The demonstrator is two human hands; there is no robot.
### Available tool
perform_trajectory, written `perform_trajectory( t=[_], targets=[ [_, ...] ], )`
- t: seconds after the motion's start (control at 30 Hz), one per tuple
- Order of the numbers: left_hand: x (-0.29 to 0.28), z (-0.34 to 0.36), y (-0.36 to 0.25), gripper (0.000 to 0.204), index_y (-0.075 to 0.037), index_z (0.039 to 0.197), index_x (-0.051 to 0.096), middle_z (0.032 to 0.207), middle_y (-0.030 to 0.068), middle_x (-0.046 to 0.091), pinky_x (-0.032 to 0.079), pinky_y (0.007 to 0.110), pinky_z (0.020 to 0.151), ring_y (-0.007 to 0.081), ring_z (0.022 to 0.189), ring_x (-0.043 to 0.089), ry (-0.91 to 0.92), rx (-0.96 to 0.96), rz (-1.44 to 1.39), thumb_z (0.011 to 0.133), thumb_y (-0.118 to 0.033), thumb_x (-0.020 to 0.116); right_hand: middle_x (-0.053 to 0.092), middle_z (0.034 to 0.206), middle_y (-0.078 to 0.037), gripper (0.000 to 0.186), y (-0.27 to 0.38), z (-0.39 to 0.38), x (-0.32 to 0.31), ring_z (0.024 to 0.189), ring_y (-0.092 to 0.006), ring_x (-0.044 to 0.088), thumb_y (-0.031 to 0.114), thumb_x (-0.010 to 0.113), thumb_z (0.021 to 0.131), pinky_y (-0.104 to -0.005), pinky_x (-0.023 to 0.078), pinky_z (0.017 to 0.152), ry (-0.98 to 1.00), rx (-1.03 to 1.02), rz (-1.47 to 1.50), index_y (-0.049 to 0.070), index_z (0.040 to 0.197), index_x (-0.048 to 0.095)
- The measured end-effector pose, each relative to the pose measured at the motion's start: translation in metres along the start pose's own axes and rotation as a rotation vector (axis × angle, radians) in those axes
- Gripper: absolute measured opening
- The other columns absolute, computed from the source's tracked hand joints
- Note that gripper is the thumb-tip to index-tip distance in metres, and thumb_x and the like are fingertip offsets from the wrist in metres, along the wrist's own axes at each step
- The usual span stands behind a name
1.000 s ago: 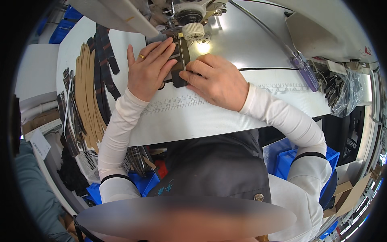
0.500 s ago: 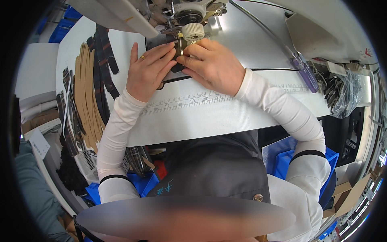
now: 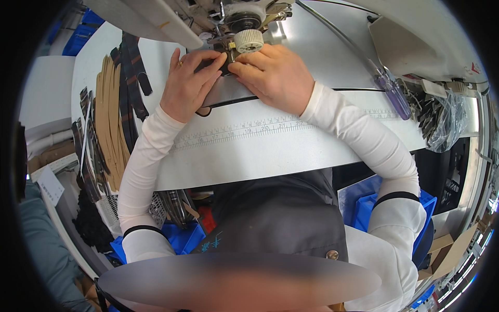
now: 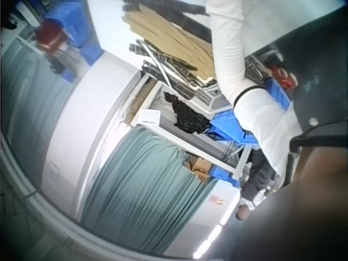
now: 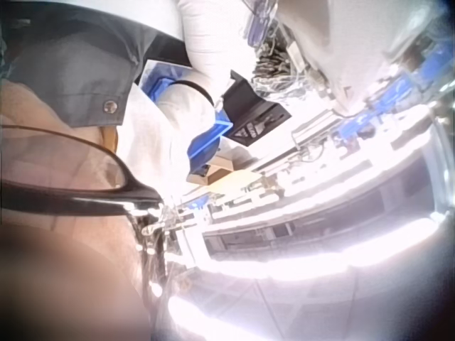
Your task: Sewing zippers onto leather or fabric strips using an industrial sewing machine.
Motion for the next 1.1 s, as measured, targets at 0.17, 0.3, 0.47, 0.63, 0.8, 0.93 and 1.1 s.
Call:
perform_trajectory(
  t=[0.17, 0.3, 0.47, 0.63, 0.8, 0.93, 1.1],
  targets=[
    [-0.002, 0.0, 0.0, 0.027, -0.017, 0.112, 0.067, 0.109, -0.0032, 0.063, 0.03, 0.05, 0.105, 0.0187, 0.096, 0.06, -0.019, 0.009, -0.078, 0.085, -0.014, 0.064, 0.064, 0.1, -0.003, 0.029, 0.004, -0.001, -0.003, 0.087, -0.0207, 0.059, 0.01, 0.068, 0.073, -0.0313, 0.047, 0.074, -0.04, -0.034, -0.05, 0.008, 0.101, 0.066],
    [-0.007, -0.001, 0.002, 0.024, -0.019, 0.108, 0.069, 0.108, -0.0047, 0.065, 0.033, 0.048, 0.105, 0.017, 0.094, 0.063, -0.057, 0.002, -0.121, 0.085, -0.015, 0.064, 0.064, 0.103, -0.003, 0.029, 0.005, -0.002, -0.004, 0.087, -0.0204, 0.059, 0.009, 0.068, 0.072, -0.0314, 0.047, 0.075, -0.04, -0.043, -0.071, 0.007, 0.102, 0.066],
    [-0.006, 0.001, 0.001, 0.023, -0.018, 0.107, 0.069, 0.109, -0.0043, 0.065, 0.034, 0.046, 0.104, 0.0169, 0.095, 0.062, -0.052, -0.007, -0.1, 0.085, -0.015, 0.063, 0.066, 0.105, -0.004, 0.029, 0.001, -0.001, -0.003, 0.086, -0.0204, 0.059, 0.009, 0.067, 0.073, -0.0311, 0.048, 0.074, -0.043, -0.024, -0.077, 0.006, 0.101, 0.067],
    [-0.004, 0.001, 0.002, 0.025, -0.017, 0.11, 0.068, 0.111, -0.003, 0.065, 0.035, 0.045, 0.103, 0.0179, 0.097, 0.062, -0.056, -0.007, -0.101, 0.086, -0.013, 0.062, 0.068, 0.102, -0.004, 0.028, -0.002, 0.0, -0.004, 0.081, -0.0206, 0.057, 0.008, 0.066, 0.073, -0.0311, 0.047, 0.072, -0.063, -0.002, -0.051, 0.006, 0.101, 0.067],
    [-0.004, 0.002, 0.003, 0.028, -0.017, 0.113, 0.066, 0.112, -0.0027, 0.064, 0.035, 0.046, 0.103, 0.0183, 0.099, 0.061, -0.059, 0.004, -0.103, 0.086, -0.012, 0.061, 0.068, 0.099, -0.001, 0.028, -0.006, 0.0, -0.003, 0.075, -0.0204, 0.054, 0.008, 0.066, 0.074, -0.0308, 0.046, 0.07, -0.04, 0.031, -0.029, 0.007, 0.102, 0.067],
    [-0.003, 0.002, 0.0, 0.028, -0.018, 0.113, 0.066, 0.111, -0.003, 0.064, 0.033, 0.047, 0.104, 0.018, 0.1, 0.061, -0.061, -0.011, -0.062, 0.086, -0.012, 0.061, 0.068, 0.098, -0.001, 0.028, -0.006, 0.0, -0.003, 0.076, -0.0206, 0.054, 0.009, 0.066, 0.074, -0.0307, 0.046, 0.07, -0.037, 0.04, -0.048, 0.007, 0.102, 0.067],
    [-0.008, 0.002, -0.001, 0.026, -0.017, 0.108, 0.068, 0.107, -0.0042, 0.063, 0.035, 0.046, 0.103, 0.017, 0.093, 0.061, -0.12, -0.013, -0.016, 0.082, -0.013, 0.066, 0.067, 0.093, -0.001, 0.027, -0.006, -0.001, -0.005, 0.078, -0.0209, 0.054, 0.009, 0.065, 0.075, -0.0316, 0.045, 0.072, -0.069, 0.028, -0.056, 0.008, 0.102, 0.067]
  ],
)
Point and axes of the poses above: each hand's wrist, its own z-axis towards the middle knuckle, its own x-axis out of the palm, y = z × x, the point moved 9 cm from there along z, towards the middle knuckle
